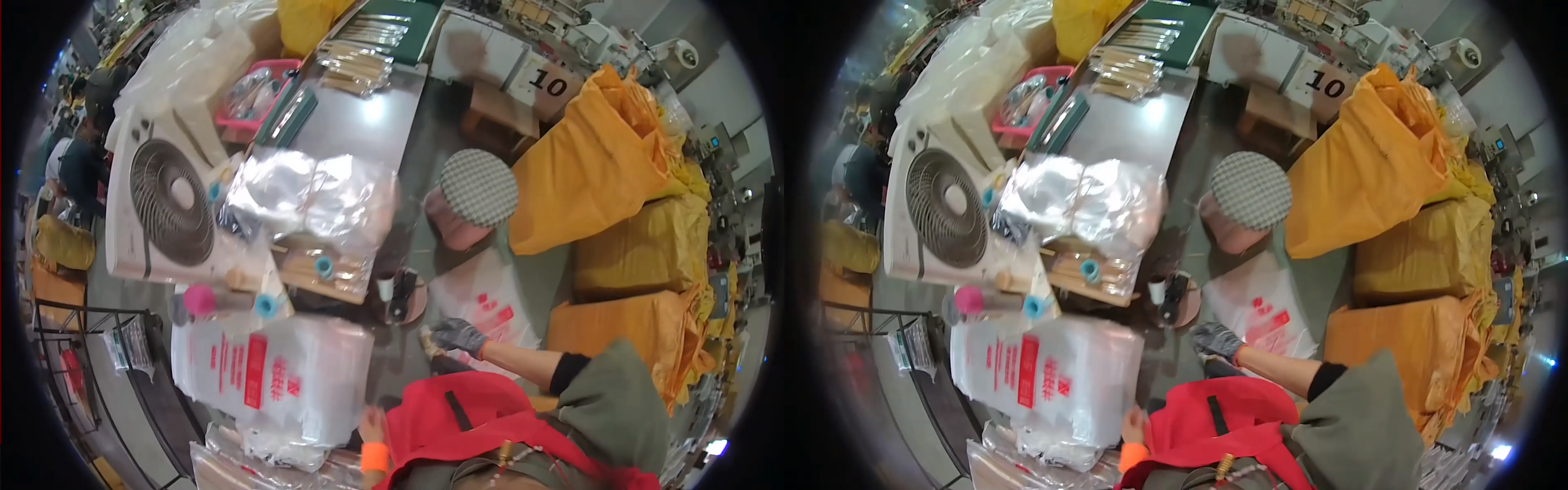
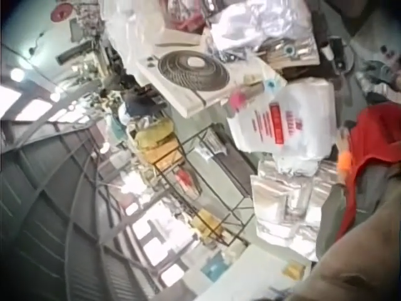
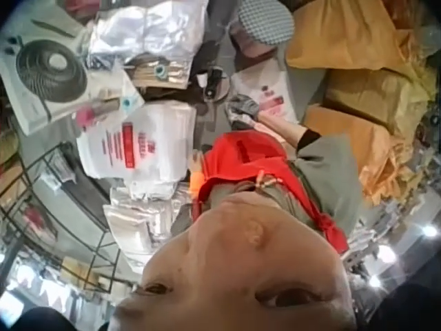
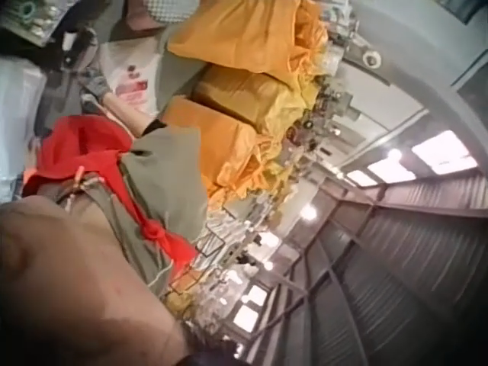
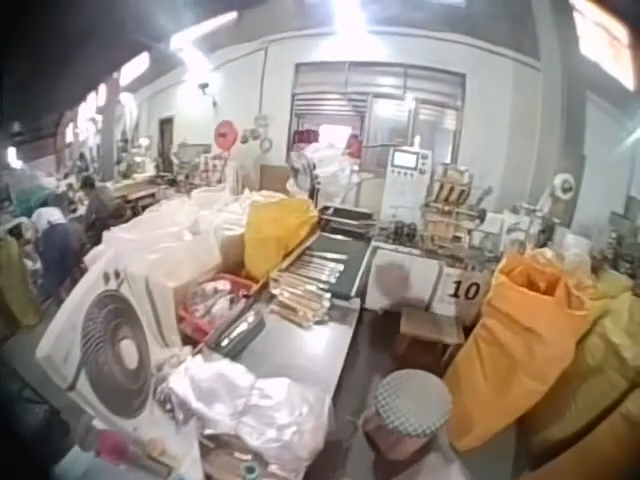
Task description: The recorder is bundling wooden sticks, placing them into plastic bags, and using a heat sealer to seal the bags.
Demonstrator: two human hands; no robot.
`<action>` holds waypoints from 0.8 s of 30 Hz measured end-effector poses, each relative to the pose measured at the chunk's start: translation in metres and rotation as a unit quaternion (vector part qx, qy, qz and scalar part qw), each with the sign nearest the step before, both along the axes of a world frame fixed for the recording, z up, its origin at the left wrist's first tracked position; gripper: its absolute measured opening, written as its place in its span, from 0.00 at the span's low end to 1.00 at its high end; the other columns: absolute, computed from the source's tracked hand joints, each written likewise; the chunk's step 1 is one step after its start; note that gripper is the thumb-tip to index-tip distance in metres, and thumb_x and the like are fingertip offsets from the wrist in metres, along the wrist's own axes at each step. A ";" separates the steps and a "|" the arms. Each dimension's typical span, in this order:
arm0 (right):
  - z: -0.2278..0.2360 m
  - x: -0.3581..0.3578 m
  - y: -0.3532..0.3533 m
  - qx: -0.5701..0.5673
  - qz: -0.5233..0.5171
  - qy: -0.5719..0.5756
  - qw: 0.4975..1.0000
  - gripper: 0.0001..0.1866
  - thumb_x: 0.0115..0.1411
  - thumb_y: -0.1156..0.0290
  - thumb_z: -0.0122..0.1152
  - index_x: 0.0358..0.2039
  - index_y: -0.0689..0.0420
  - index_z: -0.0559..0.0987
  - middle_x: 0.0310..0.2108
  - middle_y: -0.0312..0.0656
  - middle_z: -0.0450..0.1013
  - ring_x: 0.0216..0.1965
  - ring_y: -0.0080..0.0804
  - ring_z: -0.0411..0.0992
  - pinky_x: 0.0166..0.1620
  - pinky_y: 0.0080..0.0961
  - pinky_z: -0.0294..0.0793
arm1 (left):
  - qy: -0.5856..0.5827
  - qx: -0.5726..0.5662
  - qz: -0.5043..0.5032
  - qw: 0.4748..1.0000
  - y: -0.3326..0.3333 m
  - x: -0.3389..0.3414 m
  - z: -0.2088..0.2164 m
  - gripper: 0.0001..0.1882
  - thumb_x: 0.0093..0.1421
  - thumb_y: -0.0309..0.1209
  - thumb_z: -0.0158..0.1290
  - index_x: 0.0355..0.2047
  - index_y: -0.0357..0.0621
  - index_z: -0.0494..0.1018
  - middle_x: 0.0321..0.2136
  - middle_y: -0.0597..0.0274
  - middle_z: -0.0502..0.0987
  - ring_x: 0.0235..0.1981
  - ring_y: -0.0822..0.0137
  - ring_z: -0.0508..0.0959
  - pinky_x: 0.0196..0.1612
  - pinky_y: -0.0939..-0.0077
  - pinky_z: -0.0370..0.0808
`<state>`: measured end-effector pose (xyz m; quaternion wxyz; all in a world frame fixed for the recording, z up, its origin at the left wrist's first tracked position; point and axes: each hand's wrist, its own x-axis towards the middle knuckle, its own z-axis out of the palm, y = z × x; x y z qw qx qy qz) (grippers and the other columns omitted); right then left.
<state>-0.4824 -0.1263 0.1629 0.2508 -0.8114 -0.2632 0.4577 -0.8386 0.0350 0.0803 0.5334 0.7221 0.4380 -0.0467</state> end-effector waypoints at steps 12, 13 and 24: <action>0.027 0.329 0.008 0.233 -0.436 0.221 0.840 0.16 0.57 0.67 0.57 0.46 0.58 0.73 0.34 0.37 0.75 0.31 0.26 0.74 0.33 0.20 0.74 | -0.150 -0.349 0.163 0.910 0.057 0.462 0.100 0.14 0.61 0.31 0.49 0.46 0.40 0.68 0.39 0.58 0.76 0.33 0.74 0.76 0.32 0.84 0.73; 0.017 0.370 0.021 0.207 -0.418 0.158 0.871 0.17 0.57 0.67 0.58 0.46 0.59 0.73 0.36 0.39 0.75 0.34 0.29 0.75 0.35 0.23 0.75 | -0.130 -0.351 0.180 0.910 0.063 0.483 0.090 0.15 0.61 0.32 0.49 0.47 0.40 0.68 0.39 0.58 0.76 0.34 0.73 0.76 0.33 0.82 0.73; -0.139 0.844 0.302 0.037 -0.068 -0.322 0.943 0.19 0.51 0.63 0.50 0.43 0.58 0.72 0.36 0.56 0.71 0.38 0.49 0.71 0.42 0.42 0.69 | -0.137 -0.099 0.145 0.975 0.295 0.869 -0.041 0.33 0.57 0.44 0.53 0.57 0.35 0.58 0.55 0.50 0.62 0.56 0.60 0.64 0.53 0.67 0.64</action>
